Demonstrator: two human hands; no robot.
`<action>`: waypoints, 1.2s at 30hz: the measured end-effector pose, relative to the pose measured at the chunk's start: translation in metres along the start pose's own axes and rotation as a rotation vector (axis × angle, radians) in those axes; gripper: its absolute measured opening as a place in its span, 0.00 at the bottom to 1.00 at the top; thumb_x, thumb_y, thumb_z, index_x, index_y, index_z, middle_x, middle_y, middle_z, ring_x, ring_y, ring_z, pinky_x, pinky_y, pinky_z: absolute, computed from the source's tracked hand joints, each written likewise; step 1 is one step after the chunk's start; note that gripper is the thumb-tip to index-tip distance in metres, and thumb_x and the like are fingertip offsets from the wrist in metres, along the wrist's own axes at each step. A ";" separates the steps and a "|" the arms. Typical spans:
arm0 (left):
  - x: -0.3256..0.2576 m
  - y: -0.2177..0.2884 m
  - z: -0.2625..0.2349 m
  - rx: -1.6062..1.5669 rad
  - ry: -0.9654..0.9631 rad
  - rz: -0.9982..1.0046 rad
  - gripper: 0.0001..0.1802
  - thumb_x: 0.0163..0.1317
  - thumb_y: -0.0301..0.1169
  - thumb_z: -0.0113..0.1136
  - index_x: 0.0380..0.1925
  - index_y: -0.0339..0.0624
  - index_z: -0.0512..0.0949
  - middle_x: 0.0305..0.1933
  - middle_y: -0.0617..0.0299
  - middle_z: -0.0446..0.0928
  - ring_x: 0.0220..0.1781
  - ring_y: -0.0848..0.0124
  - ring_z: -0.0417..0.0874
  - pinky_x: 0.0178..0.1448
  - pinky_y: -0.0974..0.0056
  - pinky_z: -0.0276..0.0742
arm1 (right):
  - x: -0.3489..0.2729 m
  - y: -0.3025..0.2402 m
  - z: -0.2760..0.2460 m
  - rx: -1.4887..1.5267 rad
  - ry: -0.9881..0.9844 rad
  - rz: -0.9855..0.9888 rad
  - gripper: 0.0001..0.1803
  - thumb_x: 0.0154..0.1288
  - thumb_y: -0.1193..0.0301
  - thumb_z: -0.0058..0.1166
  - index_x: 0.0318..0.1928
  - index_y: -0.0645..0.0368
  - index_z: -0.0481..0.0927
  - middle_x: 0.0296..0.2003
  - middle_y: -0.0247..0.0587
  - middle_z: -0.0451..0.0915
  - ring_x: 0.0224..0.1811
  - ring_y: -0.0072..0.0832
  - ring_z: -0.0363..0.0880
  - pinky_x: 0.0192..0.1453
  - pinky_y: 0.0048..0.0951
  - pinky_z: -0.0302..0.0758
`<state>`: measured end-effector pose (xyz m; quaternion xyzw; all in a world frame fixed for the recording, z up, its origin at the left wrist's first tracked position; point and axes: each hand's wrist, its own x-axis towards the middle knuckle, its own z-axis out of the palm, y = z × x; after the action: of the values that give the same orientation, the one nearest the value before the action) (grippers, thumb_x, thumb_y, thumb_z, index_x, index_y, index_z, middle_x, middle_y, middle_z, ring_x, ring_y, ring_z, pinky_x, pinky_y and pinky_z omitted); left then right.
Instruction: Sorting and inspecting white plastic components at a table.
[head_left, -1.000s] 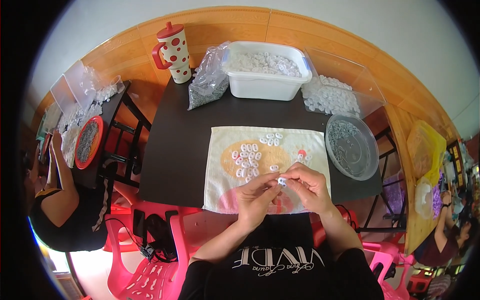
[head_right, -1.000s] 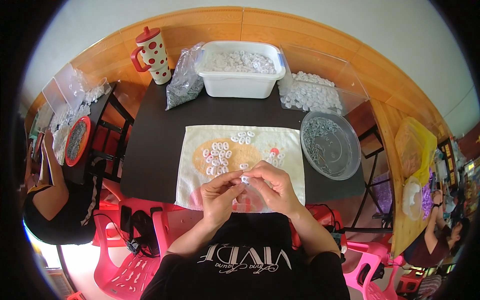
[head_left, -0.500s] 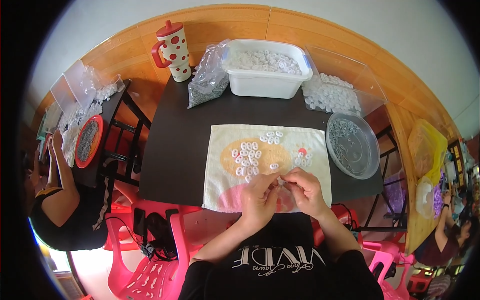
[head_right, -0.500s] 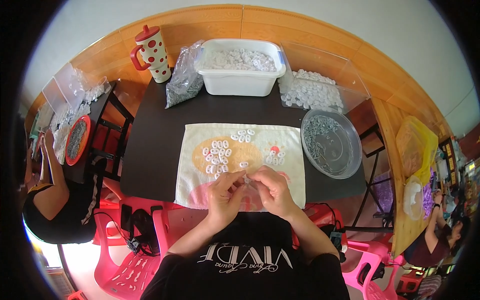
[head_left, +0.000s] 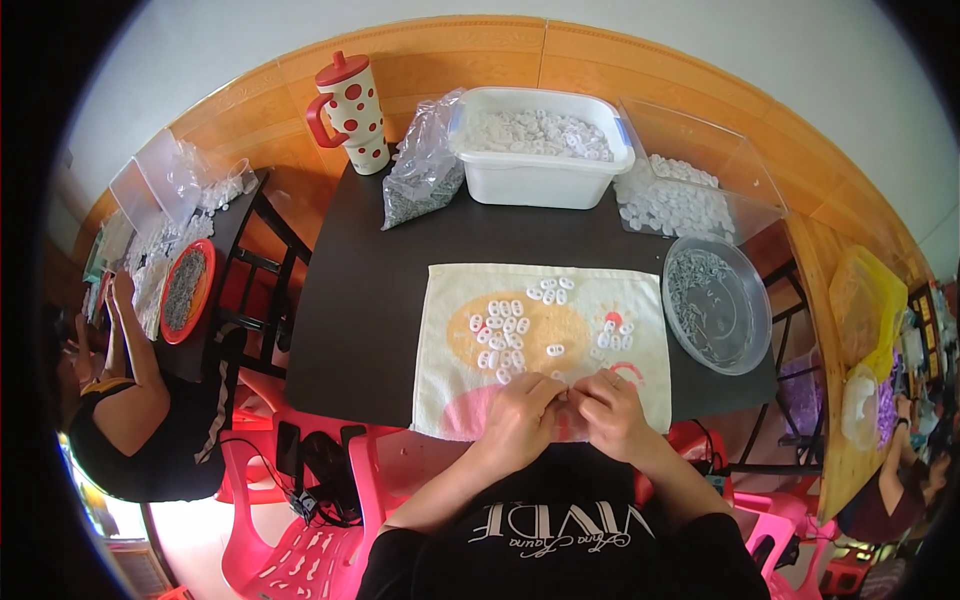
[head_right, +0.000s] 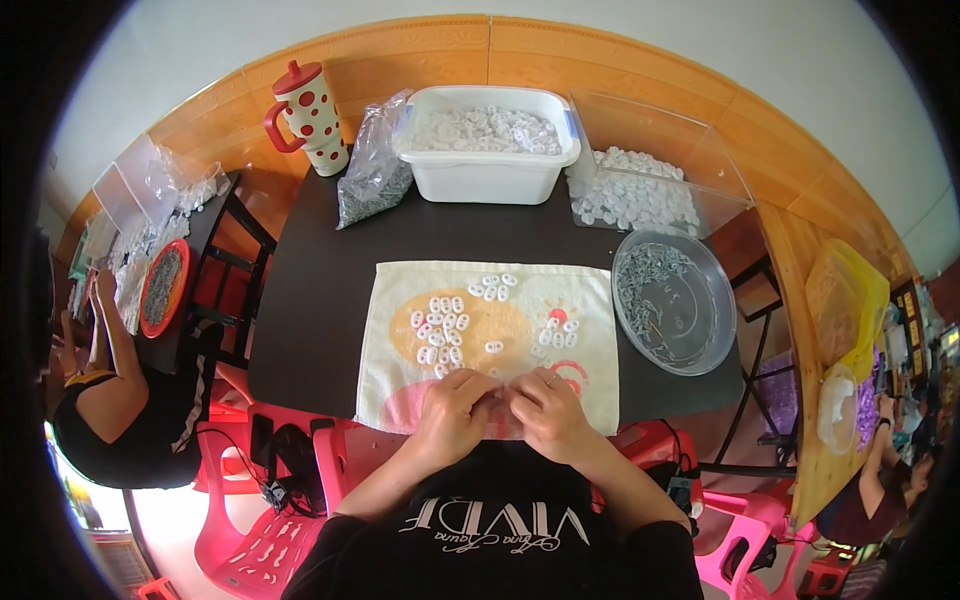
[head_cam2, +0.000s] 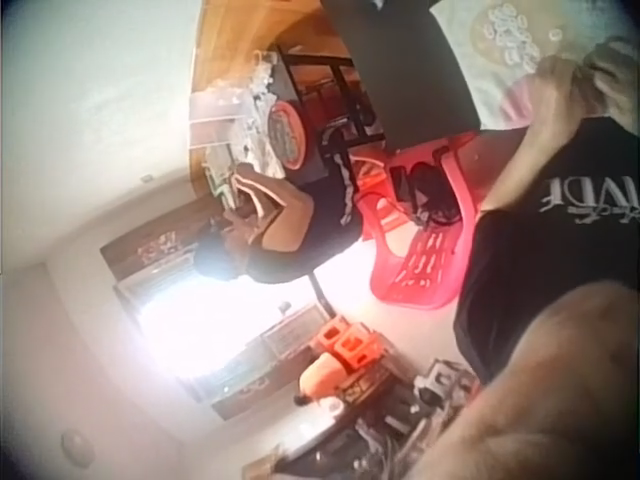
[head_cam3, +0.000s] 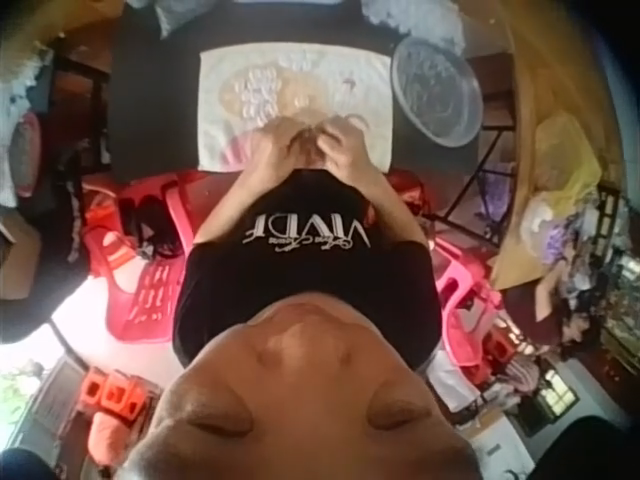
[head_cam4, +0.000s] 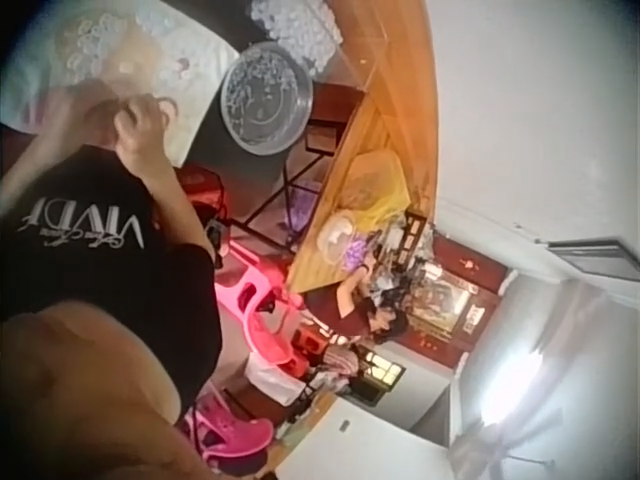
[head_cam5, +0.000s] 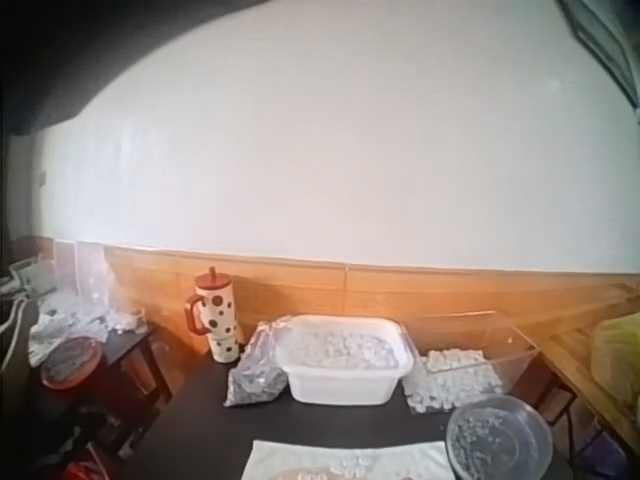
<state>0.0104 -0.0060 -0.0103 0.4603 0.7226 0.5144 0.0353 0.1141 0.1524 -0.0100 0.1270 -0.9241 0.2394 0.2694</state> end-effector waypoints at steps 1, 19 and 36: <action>0.001 0.000 -0.001 -0.002 -0.017 -0.005 0.13 0.51 0.14 0.60 0.38 0.34 0.81 0.34 0.50 0.82 0.35 0.52 0.84 0.38 0.56 0.80 | -0.001 0.001 -0.001 0.005 -0.007 0.009 0.14 0.44 0.80 0.58 0.36 0.66 0.79 0.36 0.43 0.75 0.35 0.41 0.75 0.39 0.38 0.74; 0.003 -0.008 -0.003 0.144 -0.140 0.217 0.14 0.41 0.17 0.59 0.33 0.34 0.78 0.38 0.54 0.76 0.38 0.56 0.80 0.35 0.57 0.78 | 0.003 0.005 -0.002 -0.020 -0.052 -0.039 0.11 0.43 0.77 0.59 0.32 0.65 0.78 0.34 0.42 0.74 0.33 0.38 0.72 0.33 0.36 0.70; -0.001 -0.008 0.001 0.029 -0.043 0.155 0.11 0.51 0.15 0.64 0.37 0.31 0.81 0.37 0.50 0.79 0.38 0.51 0.80 0.40 0.56 0.79 | 0.046 0.040 -0.070 -0.078 0.206 -0.104 0.07 0.49 0.82 0.57 0.31 0.62 0.76 0.32 0.44 0.78 0.33 0.44 0.78 0.39 0.41 0.76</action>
<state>0.0059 -0.0062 -0.0174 0.5262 0.6913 0.4951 0.0042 0.0927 0.2172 0.0530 0.1389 -0.8923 0.2006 0.3800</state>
